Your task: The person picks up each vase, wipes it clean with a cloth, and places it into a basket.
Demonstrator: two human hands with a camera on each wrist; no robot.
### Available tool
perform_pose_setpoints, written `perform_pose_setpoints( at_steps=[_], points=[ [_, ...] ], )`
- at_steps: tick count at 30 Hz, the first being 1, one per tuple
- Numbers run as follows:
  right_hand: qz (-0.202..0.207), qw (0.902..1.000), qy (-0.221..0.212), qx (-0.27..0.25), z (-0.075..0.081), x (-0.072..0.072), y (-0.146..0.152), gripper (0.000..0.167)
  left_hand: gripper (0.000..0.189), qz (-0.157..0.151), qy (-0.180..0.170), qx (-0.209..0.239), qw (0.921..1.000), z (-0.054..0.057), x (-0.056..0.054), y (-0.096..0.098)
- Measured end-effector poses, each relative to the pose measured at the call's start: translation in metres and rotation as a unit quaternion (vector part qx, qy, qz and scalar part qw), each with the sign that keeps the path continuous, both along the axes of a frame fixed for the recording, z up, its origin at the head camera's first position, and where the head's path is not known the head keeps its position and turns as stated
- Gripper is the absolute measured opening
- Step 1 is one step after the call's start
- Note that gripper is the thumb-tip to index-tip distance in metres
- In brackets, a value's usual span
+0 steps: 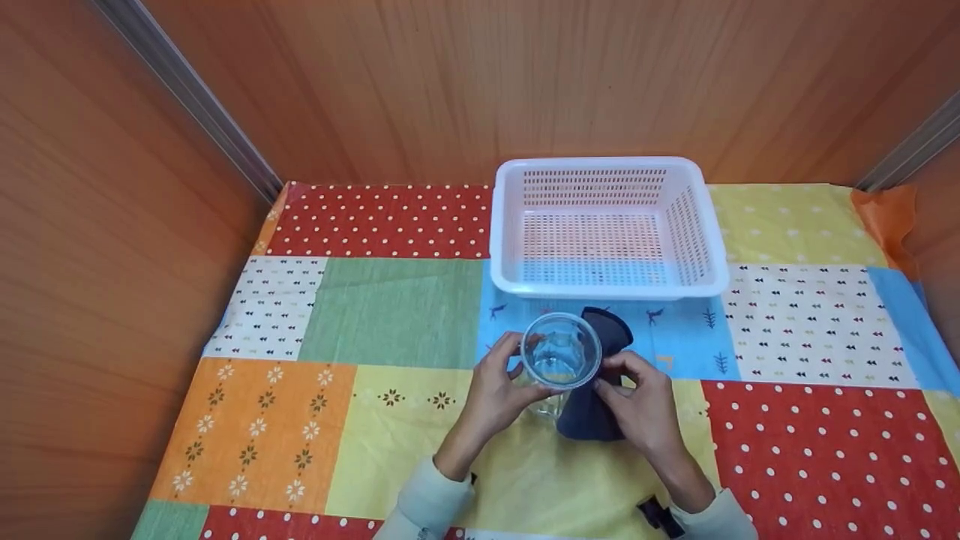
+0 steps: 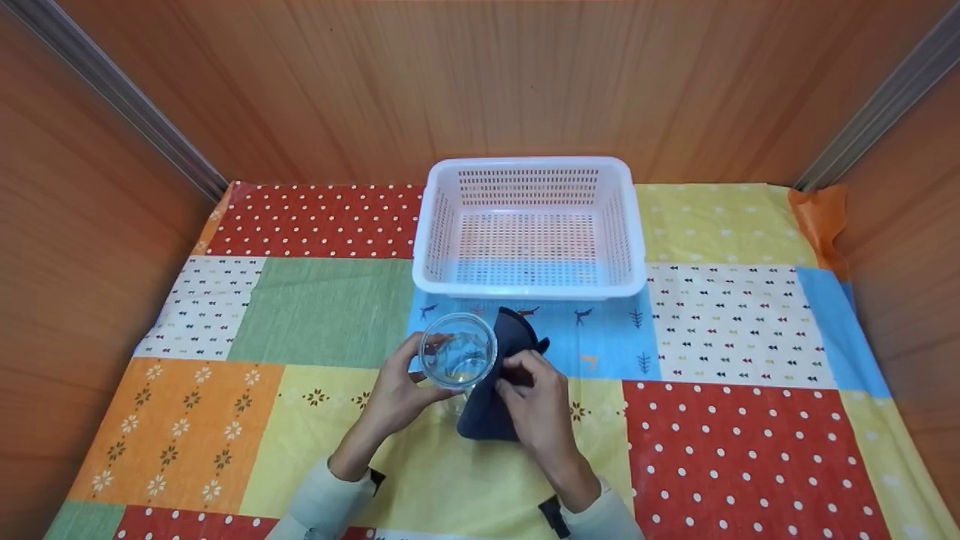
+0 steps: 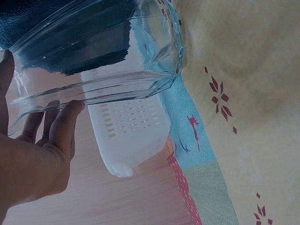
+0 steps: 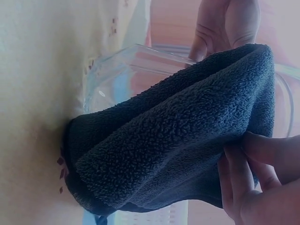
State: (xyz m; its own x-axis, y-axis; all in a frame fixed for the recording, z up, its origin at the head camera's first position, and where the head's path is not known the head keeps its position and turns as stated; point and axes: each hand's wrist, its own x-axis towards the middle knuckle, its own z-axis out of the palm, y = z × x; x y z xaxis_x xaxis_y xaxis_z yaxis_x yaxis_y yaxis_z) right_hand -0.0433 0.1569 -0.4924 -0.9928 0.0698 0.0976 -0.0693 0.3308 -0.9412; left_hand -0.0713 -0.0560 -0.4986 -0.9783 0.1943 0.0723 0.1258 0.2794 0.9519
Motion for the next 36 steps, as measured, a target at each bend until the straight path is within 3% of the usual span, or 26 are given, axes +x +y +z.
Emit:
perform_pose_setpoints(
  at_steps=[8,21,36],
  points=[
    [-0.003,0.9999,-0.012,-0.002,-0.003,-0.002,0.001,0.022,0.059,0.001,-0.006,0.010,0.9999,0.000,0.000,0.000],
    [-0.012,0.9987,-0.049,0.006,-0.025,-0.004,0.004,0.025,0.059,0.006,0.002,0.006,1.0000,-0.002,-0.001,0.000],
    [-0.003,0.9983,-0.047,0.036,-0.051,-0.005,0.008,0.023,0.061,-0.002,-0.002,0.006,1.0000,-0.003,-0.001,0.000]
  ],
)
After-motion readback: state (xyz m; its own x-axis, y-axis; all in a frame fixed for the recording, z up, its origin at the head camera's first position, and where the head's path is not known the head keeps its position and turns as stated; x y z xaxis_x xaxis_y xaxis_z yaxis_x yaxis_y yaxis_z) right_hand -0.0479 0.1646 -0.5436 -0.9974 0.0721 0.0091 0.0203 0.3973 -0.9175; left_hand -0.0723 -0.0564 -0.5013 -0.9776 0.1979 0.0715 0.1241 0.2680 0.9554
